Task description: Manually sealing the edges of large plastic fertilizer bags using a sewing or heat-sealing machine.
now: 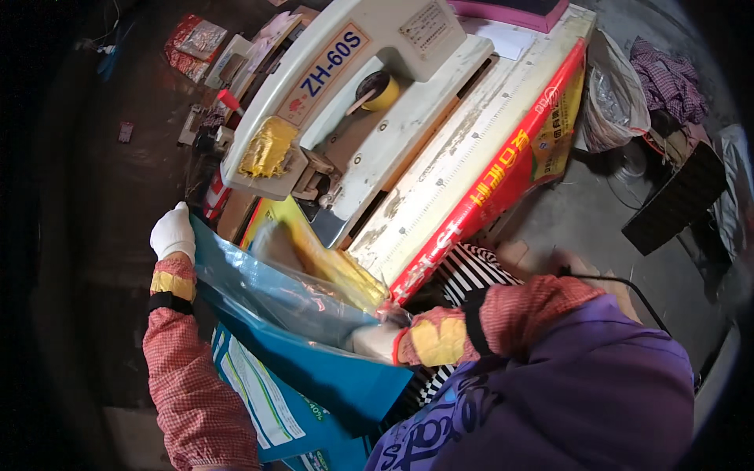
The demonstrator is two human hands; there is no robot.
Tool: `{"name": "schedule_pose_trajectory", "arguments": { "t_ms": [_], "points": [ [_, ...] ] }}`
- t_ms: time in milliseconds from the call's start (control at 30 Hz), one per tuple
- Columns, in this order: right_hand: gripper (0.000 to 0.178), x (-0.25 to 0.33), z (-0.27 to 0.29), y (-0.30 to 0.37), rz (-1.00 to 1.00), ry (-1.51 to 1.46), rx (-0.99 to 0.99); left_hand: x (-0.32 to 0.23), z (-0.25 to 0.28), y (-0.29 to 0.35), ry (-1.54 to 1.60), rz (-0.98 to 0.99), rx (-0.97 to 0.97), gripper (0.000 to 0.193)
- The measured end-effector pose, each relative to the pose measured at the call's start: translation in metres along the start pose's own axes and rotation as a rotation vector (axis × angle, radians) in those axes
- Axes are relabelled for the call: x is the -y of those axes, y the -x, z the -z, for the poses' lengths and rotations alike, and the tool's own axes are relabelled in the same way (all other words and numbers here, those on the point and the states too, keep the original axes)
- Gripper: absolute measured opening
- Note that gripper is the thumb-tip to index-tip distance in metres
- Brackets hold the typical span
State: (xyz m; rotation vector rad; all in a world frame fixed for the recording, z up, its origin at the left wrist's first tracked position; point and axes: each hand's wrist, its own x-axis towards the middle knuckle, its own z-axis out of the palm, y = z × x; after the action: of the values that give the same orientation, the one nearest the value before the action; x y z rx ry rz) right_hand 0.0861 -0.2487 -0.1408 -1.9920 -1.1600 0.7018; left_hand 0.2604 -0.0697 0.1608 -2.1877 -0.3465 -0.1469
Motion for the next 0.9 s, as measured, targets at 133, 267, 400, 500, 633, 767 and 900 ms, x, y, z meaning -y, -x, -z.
{"name": "schedule_pose_trajectory", "arguments": {
  "t_ms": [133,267,400,500,633,767,900],
  "points": [
    [0.039,0.011,0.088,0.033,0.037,-0.383,-0.864,-0.021,0.014,-0.001,-0.014,-0.056,-0.035,0.021],
    [0.06,-0.002,0.114,0.027,-0.268,0.033,-0.76,-0.032,0.018,-0.006,-0.028,-0.07,-0.032,0.021],
    [0.056,0.006,0.116,0.035,-0.121,-0.352,-0.578,-0.036,0.013,-0.006,-0.039,-0.084,-0.034,0.021],
    [0.045,0.009,0.105,0.029,-0.026,-1.392,-0.322,-0.043,0.009,-0.009,-0.032,-0.088,-0.034,0.022],
    [0.033,0.008,0.121,0.025,-0.285,-0.876,0.034,-0.048,0.005,-0.015,-0.028,-0.118,0.004,0.022],
    [0.034,0.024,0.136,0.021,-0.018,-0.225,-0.021,-0.024,0.005,-0.022,0.111,-0.057,0.105,0.023],
    [0.026,0.044,0.11,0.004,0.103,-0.1,-0.51,0.003,-0.041,-0.087,0.154,-0.086,0.334,0.024]
  ]
}}
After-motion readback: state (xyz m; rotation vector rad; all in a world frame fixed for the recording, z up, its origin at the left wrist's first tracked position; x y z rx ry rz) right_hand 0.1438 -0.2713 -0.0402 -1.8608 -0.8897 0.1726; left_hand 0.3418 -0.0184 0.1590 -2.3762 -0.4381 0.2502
